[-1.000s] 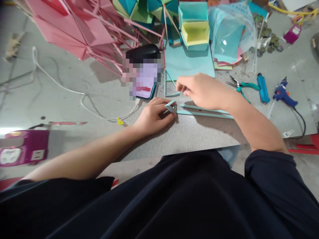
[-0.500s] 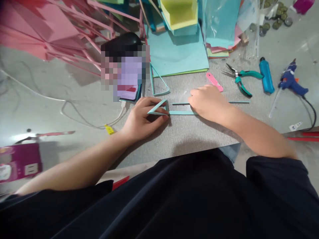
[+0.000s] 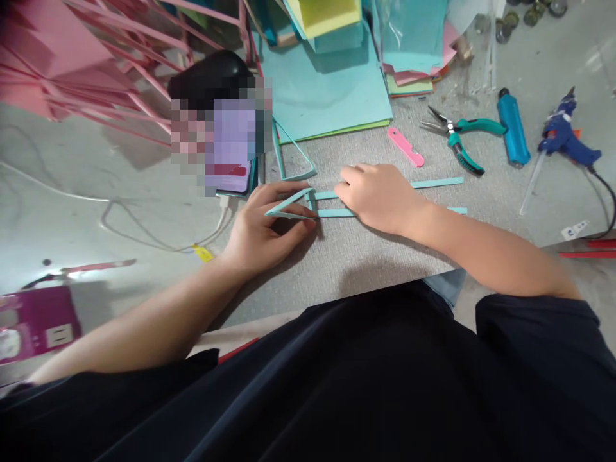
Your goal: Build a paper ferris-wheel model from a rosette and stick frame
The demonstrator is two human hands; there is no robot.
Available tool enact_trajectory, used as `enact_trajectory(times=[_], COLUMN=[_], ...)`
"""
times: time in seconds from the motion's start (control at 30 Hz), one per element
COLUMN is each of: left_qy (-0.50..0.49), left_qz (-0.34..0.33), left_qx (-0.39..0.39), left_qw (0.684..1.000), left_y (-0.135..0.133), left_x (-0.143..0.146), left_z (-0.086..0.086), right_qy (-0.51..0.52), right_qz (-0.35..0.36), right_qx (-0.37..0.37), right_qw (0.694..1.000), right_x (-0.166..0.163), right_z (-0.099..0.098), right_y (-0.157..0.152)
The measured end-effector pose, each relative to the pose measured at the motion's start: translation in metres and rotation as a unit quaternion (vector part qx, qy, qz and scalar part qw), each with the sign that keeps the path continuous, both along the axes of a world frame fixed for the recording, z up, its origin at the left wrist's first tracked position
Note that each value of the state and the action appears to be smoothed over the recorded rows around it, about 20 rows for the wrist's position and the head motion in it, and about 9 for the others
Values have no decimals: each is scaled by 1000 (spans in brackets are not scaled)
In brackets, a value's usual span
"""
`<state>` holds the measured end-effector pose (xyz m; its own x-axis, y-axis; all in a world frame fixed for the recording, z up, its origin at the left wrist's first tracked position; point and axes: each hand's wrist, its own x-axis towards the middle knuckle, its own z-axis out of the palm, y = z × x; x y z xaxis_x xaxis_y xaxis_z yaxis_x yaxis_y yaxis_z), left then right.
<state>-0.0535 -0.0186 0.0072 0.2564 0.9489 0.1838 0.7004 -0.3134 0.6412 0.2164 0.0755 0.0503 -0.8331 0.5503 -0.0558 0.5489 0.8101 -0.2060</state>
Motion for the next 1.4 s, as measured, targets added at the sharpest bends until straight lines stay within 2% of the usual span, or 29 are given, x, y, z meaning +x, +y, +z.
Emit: enact_trajectory(times=[0.17, 0.37, 0.47, 0.57, 0.7, 0.87, 1.13, 1.27, 1.4], left_qy=[1, -6, -33, -56, -16, 22, 15, 8, 15], left_qz=[1, -25, -23, 12, 37, 21, -21, -53, -73], left_qx=[10, 12, 21, 15, 19, 47, 8, 52, 95], left_qw=[1000, 1000, 999, 998, 999, 998, 1000, 997, 993], left_y=[0, 0, -1, -2, 3, 16, 27, 28, 27], left_x=[1, 1, 0, 0, 6, 9, 8, 3, 1], left_z=[0, 4, 2, 1, -1, -4, 0, -6, -12], right_qy=[7, 11, 35, 63, 90, 113, 92, 89, 82], right_qz=[62, 61, 53, 40, 29, 18, 19, 0, 14], right_qx=[17, 17, -6, -42, -89, -143, -169, -181, -172], right_qw=[998, 998, 998, 996, 992, 983, 981, 980, 981], right_x=[7, 8, 9, 10, 10, 13, 15, 13, 14], right_z=[2, -5, -8, -9, -8, -10, -8, -9, -13], right_y=[5, 10, 12, 13, 14, 18, 26, 25, 27])
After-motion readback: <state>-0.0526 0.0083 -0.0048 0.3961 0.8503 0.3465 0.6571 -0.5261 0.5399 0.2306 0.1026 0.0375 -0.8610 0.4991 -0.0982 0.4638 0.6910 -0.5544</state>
